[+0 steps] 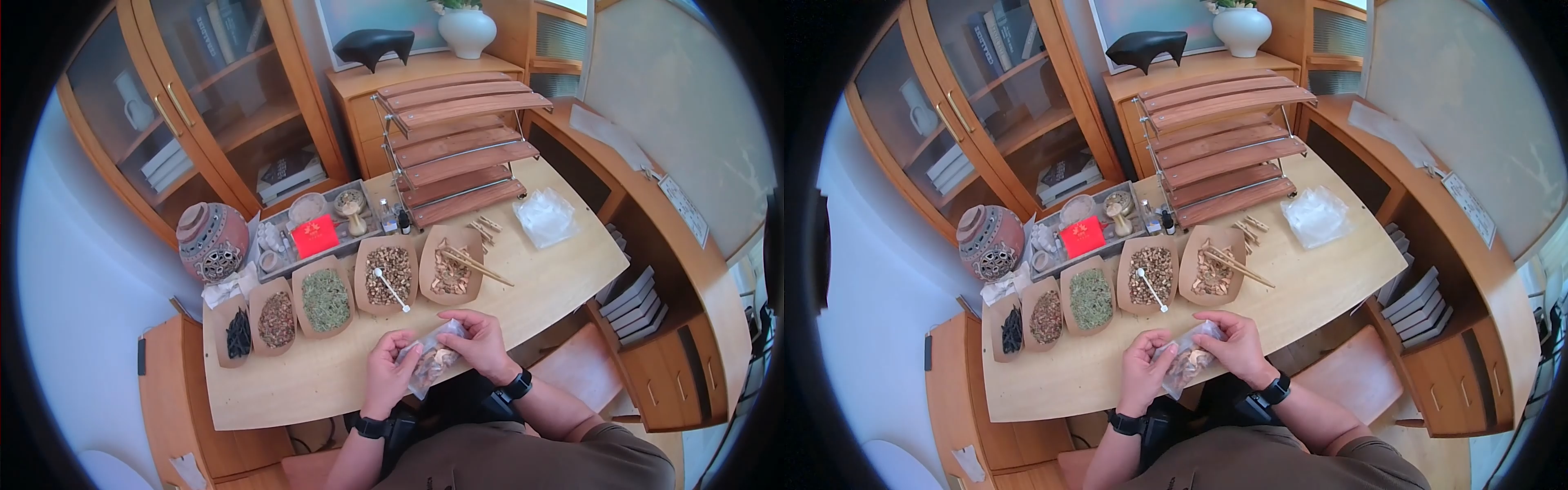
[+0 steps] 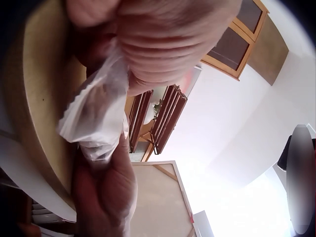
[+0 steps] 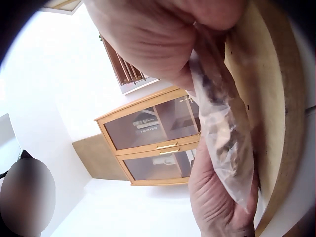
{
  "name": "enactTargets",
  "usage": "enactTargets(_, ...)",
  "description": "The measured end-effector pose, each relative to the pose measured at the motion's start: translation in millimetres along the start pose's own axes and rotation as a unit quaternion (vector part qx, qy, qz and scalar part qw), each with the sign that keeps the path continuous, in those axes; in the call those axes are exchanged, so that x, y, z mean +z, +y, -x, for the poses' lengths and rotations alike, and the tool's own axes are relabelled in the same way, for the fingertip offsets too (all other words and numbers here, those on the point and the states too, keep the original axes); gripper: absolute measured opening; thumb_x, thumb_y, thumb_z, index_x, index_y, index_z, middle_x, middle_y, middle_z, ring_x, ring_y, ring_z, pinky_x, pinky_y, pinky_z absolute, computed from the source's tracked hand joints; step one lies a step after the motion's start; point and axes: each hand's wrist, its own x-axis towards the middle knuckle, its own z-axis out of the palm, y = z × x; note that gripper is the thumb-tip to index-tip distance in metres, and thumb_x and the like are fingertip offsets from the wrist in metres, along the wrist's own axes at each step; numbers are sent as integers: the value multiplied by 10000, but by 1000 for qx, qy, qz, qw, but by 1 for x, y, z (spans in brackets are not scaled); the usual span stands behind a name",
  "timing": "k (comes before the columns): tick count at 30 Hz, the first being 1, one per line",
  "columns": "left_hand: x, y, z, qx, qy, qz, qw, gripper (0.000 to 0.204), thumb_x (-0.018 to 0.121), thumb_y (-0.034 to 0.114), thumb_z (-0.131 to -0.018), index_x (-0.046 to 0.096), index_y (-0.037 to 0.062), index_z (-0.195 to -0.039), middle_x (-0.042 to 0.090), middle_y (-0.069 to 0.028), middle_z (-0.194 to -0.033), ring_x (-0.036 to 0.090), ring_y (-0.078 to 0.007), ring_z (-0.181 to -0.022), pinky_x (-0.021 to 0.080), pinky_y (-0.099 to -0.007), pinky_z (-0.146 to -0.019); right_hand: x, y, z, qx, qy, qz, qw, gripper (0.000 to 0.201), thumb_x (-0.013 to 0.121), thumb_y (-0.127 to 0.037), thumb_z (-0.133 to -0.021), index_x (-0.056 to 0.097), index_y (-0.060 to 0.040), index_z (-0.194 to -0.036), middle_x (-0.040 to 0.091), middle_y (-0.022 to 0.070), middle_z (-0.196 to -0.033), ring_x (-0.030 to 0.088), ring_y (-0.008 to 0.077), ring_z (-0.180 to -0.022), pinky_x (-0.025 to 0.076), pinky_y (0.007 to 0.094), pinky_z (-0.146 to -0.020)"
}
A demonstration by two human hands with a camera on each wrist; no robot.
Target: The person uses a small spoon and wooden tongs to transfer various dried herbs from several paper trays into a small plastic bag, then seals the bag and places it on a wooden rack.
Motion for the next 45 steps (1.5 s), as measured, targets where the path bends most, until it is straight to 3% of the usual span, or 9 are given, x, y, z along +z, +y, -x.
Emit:
enactTargets(4, -1, -2, 1, 20, 7, 11, 1000, 144, 733, 35, -1016, 745, -28, -1145, 716, -29, -1040, 681, -75, -922, 555, -232, -804, -10, 1, -1, 15, -9, 27, 999, 305, 809, 33, -920, 749, -5, -1216, 763, 20, -1012, 699, 66, -894, 588, 237, -785)
enactTargets(9, -10, -8, 3, 64, -21, -87, 994, 150, 762, 47, -985, 763, -19, -1119, 726, -75, -1020, 695, -129, -924, 565, -280, -827, -34, -12, -9, 64, -176, 73, 980, 230, 833, -40, -925, 765, -24, -1144, 765, 16, -1022, 690, 61, -896, 579, 238, -799)
enactTargets(13, -10, 1, 2, 83, -63, -140, 985, 127, 776, 40, -960, 787, -20, -1072, 725, -84, -975, 699, -148, -903, 561, -298, -816, -33, -41, -14, -49, -287, 217, 932, 277, 840, -148, -923, 786, -21, -1163, 744, 58, -1006, 686, 136, -948, 559, 292, -859)
enactTargets(25, -17, 12, -4, 59, -119, -78, 988, 151, 787, -48, -923, 802, -20, -1071, 712, -56, -934, 687, -113, -817, 551, -248, -751, -39, -8, -14, -155, -253, 264, 918, 175, 773, -47, -938, 810, -39, -1108, 682, 79, -888, 662, 190, -833, 520, 316, -756)
enactTargets(27, -17, 8, -3, 17, -123, -44, 991, 189, 776, 72, -954, 784, -8, -1126, 714, -65, -924, 652, -128, -775, 518, -279, -697, -39, -12, -9, -192, -244, 277, 909, 192, 762, -21, -920, 808, -39, -1106, 687, 84, -937, 672, 235, -880, 538, 336, -799)
enactTargets(34, -11, 23, 4, 162, -102, -253, 948, 159, 737, 36, -979, 785, -34, -1113, 753, -92, -958, 710, -148, -856, 559, -283, -762, -52, -7, -6, -305, -200, 319, 875, 218, 780, 13, -829, 809, -64, -1032, 700, 65, -964, 682, 272, -951, 560, 357, -850)
enactTargets(40, -11, 21, 7, 168, -83, -215, 959, 160, 745, 28, -966, 786, -38, -1106, 742, -96, -963, 711, -165, -880, 566, -291, -782, -50, -10, -4, -283, -197, 296, 891, 192, 790, 4, -884, 817, -50, -1067, 737, 73, -1023, 699, 238, -976, 558, 351, -875)
enactTargets(42, -10, 14, 6, 220, -74, -252, 939, 129, 753, 44, -980, 776, -44, -1070, 731, -91, -974, 704, -165, -892, 564, -296, -797, -49, -21, -4, -140, -228, 193, 944, 154, 807, -55, -932, 823, -46, -1085, 741, 58, -1029, 704, 183, -965, 555, 313, -876)
enactTargets(45, 2, 13, 4, 272, -36, -297, 915, 189, 793, -58, -882, 835, 28, -1045, 720, -79, -924, 711, -166, -799, 564, -276, -712, -45, -11, -13, -101, -225, 178, 953, 186, 850, -152, -929, 823, -50, -1082, 751, 68, -997, 715, 153, -922, 566, 292, -847)
